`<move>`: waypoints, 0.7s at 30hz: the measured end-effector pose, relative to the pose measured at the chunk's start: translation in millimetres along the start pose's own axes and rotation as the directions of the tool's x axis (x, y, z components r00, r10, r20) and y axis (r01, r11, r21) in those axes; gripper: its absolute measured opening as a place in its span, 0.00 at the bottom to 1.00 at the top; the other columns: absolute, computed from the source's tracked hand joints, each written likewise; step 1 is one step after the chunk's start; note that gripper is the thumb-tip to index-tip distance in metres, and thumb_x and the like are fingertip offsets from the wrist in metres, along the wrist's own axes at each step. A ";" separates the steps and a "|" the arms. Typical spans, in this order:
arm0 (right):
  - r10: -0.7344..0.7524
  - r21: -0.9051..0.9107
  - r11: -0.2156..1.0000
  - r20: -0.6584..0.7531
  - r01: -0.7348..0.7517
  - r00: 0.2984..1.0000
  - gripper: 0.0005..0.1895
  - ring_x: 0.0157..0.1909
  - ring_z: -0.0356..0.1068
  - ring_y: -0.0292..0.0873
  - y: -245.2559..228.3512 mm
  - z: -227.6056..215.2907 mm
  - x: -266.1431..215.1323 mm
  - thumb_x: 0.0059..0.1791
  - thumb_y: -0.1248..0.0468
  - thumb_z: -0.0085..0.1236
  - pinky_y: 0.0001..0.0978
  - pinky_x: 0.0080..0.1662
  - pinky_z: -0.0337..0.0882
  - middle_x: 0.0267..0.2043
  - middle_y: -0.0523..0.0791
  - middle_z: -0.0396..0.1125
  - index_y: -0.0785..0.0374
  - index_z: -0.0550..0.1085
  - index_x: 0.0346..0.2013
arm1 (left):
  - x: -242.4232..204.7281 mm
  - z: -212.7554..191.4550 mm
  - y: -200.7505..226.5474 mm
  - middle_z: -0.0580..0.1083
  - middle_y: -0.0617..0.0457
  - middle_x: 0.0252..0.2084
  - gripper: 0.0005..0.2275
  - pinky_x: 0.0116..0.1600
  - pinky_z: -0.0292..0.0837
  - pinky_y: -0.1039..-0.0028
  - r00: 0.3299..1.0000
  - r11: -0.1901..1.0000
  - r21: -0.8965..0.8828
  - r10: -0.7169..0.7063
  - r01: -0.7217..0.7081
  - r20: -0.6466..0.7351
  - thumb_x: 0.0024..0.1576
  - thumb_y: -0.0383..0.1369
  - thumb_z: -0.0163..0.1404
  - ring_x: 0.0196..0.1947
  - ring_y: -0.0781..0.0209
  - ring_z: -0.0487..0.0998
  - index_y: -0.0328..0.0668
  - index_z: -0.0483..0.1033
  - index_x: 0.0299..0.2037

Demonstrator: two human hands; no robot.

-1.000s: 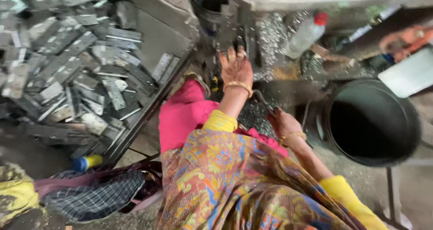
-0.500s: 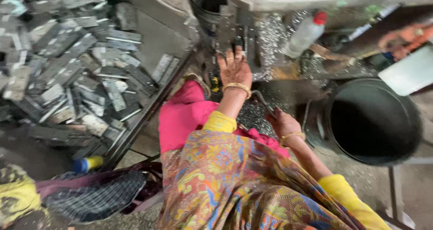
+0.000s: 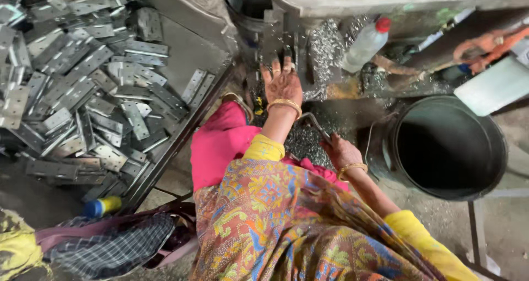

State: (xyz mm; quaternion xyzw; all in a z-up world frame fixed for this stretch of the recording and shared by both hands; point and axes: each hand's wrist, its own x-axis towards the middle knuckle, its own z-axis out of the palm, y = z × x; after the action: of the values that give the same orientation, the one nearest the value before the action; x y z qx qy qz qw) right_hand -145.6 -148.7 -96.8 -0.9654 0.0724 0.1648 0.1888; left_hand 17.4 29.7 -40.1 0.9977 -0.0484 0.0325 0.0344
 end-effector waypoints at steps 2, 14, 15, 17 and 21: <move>0.028 0.030 0.999 0.057 -0.029 0.998 0.25 0.45 0.74 0.65 -4.9 -13.3 -0.3 0.52 0.41 0.49 0.59 0.44 0.71 0.40 0.58 0.74 0.60 0.72 0.45 | -5.5 -5.6 0.1 0.58 0.54 0.75 0.21 0.76 0.33 0.43 0.998 0.999 0.004 0.038 -0.038 0.056 0.65 0.31 0.31 0.76 0.50 0.53 0.43 0.63 0.68; -0.031 0.147 0.989 -0.037 0.036 0.999 0.27 0.42 0.72 0.67 38.0 55.9 16.8 0.51 0.42 0.52 0.61 0.41 0.69 0.36 0.60 0.73 0.61 0.69 0.51 | -1.9 -24.4 3.2 0.53 0.56 0.77 0.22 0.76 0.32 0.43 0.985 0.998 -0.056 -0.008 0.019 0.175 0.64 0.34 0.32 0.77 0.51 0.50 0.49 0.62 0.69; -0.052 0.137 0.989 -0.017 0.053 0.999 0.26 0.42 0.72 0.67 32.0 58.0 21.3 0.51 0.42 0.52 0.60 0.42 0.69 0.37 0.60 0.73 0.61 0.70 0.48 | -0.2 -32.5 -5.1 0.52 0.56 0.77 0.22 0.76 0.31 0.42 0.983 1.000 -0.027 -0.005 0.010 0.182 0.64 0.33 0.32 0.77 0.51 0.49 0.49 0.62 0.69; -0.051 0.107 0.993 0.023 0.048 0.998 0.26 0.43 0.73 0.66 30.0 48.5 21.6 0.52 0.41 0.52 0.60 0.43 0.70 0.38 0.59 0.74 0.63 0.71 0.42 | 6.7 -43.1 -3.6 0.50 0.58 0.78 0.22 0.76 0.30 0.42 0.976 0.999 0.005 0.036 -0.038 0.213 0.64 0.32 0.33 0.77 0.51 0.48 0.49 0.61 0.70; -0.005 0.014 1.000 0.088 0.004 0.996 0.25 0.41 0.75 0.64 24.4 6.5 19.6 0.52 0.41 0.52 0.58 0.42 0.72 0.37 0.57 0.74 0.59 0.71 0.45 | 24.8 -54.9 1.4 0.48 0.54 0.79 0.22 0.75 0.30 0.42 0.954 0.989 0.127 0.030 -0.070 0.299 0.64 0.31 0.35 0.78 0.49 0.44 0.45 0.62 0.70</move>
State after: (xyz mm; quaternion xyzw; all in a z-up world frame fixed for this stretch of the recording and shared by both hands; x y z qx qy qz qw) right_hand -134.0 -170.1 -117.5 -0.9560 0.0630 0.2064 0.1989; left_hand 38.5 29.9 16.4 0.9898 -0.0760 -0.1132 -0.0423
